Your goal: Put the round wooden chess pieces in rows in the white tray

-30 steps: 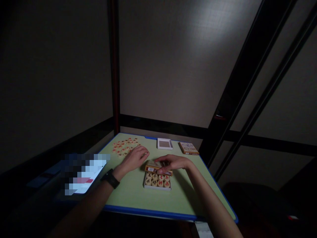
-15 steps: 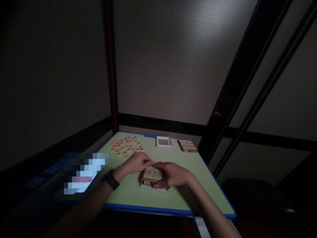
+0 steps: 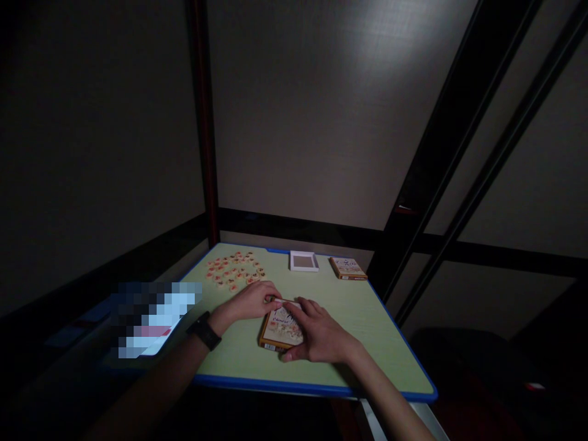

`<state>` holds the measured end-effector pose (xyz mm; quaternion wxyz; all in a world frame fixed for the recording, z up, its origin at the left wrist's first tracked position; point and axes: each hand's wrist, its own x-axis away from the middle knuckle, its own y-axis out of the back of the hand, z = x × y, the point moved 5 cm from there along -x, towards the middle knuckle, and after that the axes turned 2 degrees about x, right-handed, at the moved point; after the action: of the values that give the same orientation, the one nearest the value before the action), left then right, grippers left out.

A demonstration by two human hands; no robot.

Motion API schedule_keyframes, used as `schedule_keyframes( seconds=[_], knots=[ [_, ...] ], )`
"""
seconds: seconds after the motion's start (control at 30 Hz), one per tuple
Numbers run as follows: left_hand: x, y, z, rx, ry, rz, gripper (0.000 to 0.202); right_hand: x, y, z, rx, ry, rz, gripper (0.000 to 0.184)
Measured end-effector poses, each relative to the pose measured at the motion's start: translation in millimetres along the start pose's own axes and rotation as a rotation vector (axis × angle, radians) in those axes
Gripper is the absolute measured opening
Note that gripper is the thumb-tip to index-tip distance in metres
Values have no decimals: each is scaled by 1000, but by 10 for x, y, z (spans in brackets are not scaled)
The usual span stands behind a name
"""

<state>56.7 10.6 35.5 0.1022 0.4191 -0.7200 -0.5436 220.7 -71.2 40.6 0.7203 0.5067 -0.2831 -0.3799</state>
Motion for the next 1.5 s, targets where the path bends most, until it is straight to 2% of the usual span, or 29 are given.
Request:
schedule_keyframes(
  seconds=[0.17,0.3,0.47,0.53,0.6,0.7,0.8,0.93,1.03,1.27,1.4,1.5],
  knots=[
    [-17,-21,11,-1,25,16,23,-11,-46,-109,-52,-57,7,118],
    [-6,-10,-4,-75,29,-3,25,-30,-38,-319,-170,-86,-49,118],
    [23,23,-95,-249,-2,-75,30,-106,60,-508,-276,44,-157,109],
    [37,19,-138,-250,-8,-91,34,-143,106,-594,-266,24,-209,103],
    [51,-1,-184,-197,-22,-94,45,-171,143,-700,-254,-65,-243,101],
    [69,-94,-262,-105,-73,-26,83,-199,179,-810,-354,-196,-203,100],
    [79,-221,-305,-86,-92,86,104,-221,245,-813,-501,-300,-155,91],
    [88,-304,-284,-103,-57,159,110,-273,344,-729,-616,-392,-134,70],
    [96,-310,-264,-98,-59,198,113,-316,370,-702,-658,-419,-118,61],
    [112,-302,-244,-105,-83,244,115,-368,304,-767,-695,-444,-88,62],
    [115,-326,-228,-112,-84,229,115,-400,198,-745,-804,-395,-86,69],
    [117,-330,-227,-109,-77,228,114,-395,127,-759,-910,-408,-120,66]
  ],
)
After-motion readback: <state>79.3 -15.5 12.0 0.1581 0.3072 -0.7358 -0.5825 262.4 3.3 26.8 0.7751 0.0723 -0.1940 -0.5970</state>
